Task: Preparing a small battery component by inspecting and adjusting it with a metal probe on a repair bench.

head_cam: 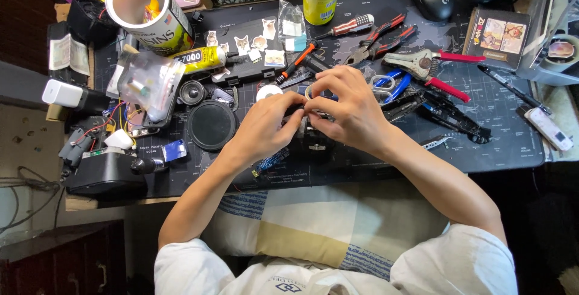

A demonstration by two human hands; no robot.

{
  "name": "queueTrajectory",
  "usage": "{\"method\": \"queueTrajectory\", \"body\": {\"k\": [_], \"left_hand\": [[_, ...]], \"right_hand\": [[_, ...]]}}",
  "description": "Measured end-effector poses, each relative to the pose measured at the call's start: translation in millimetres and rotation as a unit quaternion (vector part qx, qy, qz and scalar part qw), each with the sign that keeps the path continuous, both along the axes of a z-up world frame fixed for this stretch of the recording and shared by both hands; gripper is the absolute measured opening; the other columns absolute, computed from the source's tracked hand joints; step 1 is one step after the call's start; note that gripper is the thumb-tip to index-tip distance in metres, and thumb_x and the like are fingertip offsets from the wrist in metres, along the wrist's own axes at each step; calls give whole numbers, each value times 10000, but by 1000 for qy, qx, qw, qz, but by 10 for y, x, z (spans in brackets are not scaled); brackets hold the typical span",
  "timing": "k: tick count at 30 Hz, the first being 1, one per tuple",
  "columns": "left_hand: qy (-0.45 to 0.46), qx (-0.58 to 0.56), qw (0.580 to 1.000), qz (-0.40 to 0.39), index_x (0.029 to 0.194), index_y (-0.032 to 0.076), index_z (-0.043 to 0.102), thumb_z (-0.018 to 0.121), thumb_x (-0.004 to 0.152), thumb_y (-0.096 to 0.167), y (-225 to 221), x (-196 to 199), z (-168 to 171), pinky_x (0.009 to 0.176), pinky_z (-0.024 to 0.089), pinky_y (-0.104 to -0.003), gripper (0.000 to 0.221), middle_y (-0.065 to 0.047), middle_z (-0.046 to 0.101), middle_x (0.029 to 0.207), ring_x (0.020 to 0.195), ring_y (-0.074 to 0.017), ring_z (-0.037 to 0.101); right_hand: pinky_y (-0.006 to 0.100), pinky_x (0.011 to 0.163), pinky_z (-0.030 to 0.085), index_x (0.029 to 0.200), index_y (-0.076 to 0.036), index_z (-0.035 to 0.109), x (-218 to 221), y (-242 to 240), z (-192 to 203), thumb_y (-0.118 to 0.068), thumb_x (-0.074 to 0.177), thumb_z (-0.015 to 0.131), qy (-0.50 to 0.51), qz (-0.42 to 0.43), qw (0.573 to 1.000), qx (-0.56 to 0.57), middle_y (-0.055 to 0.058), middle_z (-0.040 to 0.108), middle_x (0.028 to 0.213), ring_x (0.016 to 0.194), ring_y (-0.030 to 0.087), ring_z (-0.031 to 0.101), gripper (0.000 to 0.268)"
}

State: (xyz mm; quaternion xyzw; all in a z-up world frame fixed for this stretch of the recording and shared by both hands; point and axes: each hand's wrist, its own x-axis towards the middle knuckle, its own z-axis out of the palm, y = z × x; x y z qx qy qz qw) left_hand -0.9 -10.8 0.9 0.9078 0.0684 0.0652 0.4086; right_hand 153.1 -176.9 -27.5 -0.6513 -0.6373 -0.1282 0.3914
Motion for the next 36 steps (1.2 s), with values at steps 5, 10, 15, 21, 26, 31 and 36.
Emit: {"method": "queueTrajectory", "body": {"k": [5,10,15,21,26,31,36], "left_hand": [[8,-96,995,11,1217,48,776,655,1056,148,41,47,45,850,636,-422,224,-134,823,919,941,-314,817],[56,-228,972,20,1143,95,793,645,1034,146,146,86,-236,876,601,-385,191,-59,812,874,894,-194,742],[88,-303,949,23,1088,104,788,642,1017,143,163,147,-338,722,527,-274,167,-30,780,812,756,-119,642],[89,-371,924,30,1031,61,783,649,1004,114,183,186,-489,496,454,-203,146,-58,740,734,557,-76,560],[52,-379,923,45,1101,40,758,605,1038,128,248,212,-509,495,390,-186,187,-47,699,747,568,-49,506],[29,-424,903,57,1145,10,743,582,1056,87,330,155,-351,451,407,-172,200,-109,705,771,521,-68,540],[22,-442,895,47,1184,-4,730,528,1087,159,296,78,-238,461,389,-179,278,-141,700,822,578,-80,541]], "right_hand": [[550,1118,520,894,-158,813,-17,28,-3,-44,811,913,-17,4,1000,19,7,671,960,1148,307,720,173],[562,1104,539,923,-141,822,8,55,-20,-64,843,897,-59,9,997,44,18,667,944,1109,303,712,134],[574,1064,568,904,-104,823,17,92,4,-34,847,858,-76,28,994,72,35,659,916,1046,304,724,97],[556,1024,597,907,-104,820,70,128,-76,-38,850,828,-91,49,990,94,32,651,918,1001,289,724,87],[550,999,618,858,-81,802,53,128,-80,-36,834,843,-76,74,988,117,47,676,899,957,292,732,66],[546,1001,614,899,-83,799,107,121,-65,-19,829,872,-19,73,991,114,67,712,903,954,312,740,119],[564,1037,584,972,-62,799,189,75,-120,-13,846,863,19,78,993,88,90,739,929,954,331,751,149]]}}
